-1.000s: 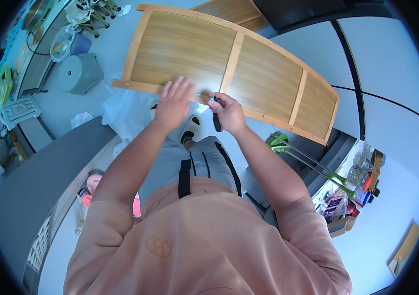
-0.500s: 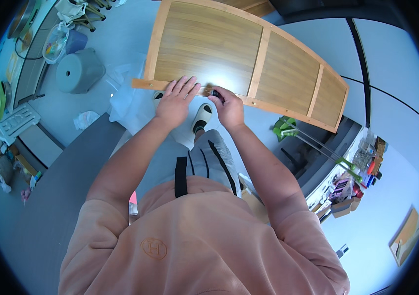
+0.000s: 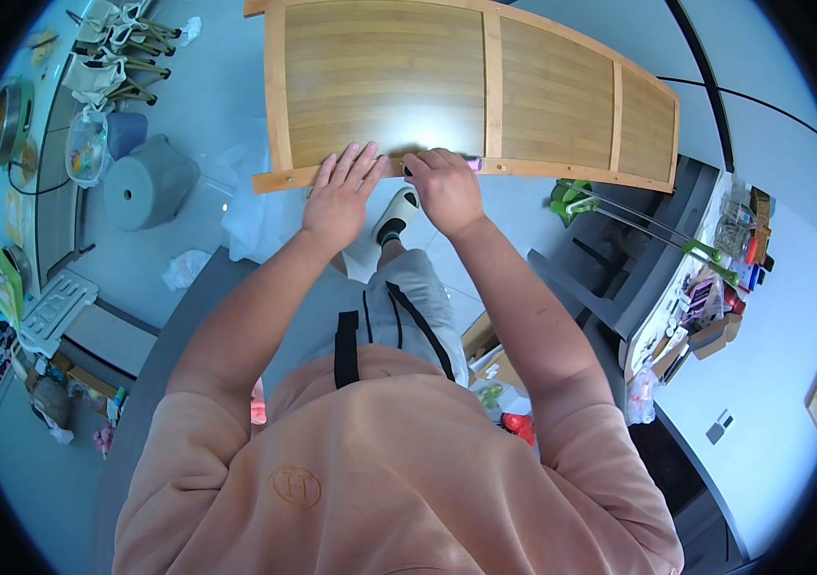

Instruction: The person assembles a wooden cabinet by using a pink manual screwdriver to tighten screws into pre-drilled holes along the edges and center of a wooden panel.

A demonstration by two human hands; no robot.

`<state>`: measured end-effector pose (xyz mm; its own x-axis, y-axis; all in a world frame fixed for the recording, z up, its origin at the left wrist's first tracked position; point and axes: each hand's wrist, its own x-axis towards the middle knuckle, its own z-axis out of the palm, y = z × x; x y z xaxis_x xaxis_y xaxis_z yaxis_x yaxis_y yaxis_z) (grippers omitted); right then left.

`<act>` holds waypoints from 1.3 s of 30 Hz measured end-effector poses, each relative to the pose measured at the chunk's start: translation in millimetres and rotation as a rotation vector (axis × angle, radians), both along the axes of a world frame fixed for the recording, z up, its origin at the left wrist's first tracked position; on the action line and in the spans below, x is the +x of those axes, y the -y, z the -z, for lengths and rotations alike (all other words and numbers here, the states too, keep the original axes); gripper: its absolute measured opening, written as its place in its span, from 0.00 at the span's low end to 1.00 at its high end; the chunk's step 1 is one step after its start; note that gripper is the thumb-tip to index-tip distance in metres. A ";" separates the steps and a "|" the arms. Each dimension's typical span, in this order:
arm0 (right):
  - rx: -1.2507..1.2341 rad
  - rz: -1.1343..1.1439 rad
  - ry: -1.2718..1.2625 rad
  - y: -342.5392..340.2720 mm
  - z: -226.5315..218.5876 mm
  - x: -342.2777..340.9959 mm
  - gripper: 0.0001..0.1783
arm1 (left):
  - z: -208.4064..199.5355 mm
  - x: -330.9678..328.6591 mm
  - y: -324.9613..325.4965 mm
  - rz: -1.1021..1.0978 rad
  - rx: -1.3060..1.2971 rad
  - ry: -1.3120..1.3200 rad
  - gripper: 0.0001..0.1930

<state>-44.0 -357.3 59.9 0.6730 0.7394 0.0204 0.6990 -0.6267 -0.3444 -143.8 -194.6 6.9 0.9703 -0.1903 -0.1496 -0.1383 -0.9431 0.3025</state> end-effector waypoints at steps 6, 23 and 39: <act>-0.089 -0.345 0.138 -3.7 -7.1 25.7 0.06 | 1.1 2.3 2.3 -0.005 -0.009 -0.008 0.40; -0.192 0.333 -0.262 3.6 6.8 -19.8 0.17 | 0.5 -0.5 2.9 -0.043 -0.068 0.002 0.40; -0.441 0.463 -0.430 -14.0 -4.9 -25.2 0.13 | 3.2 -1.7 3.2 -0.026 -0.072 -0.021 0.39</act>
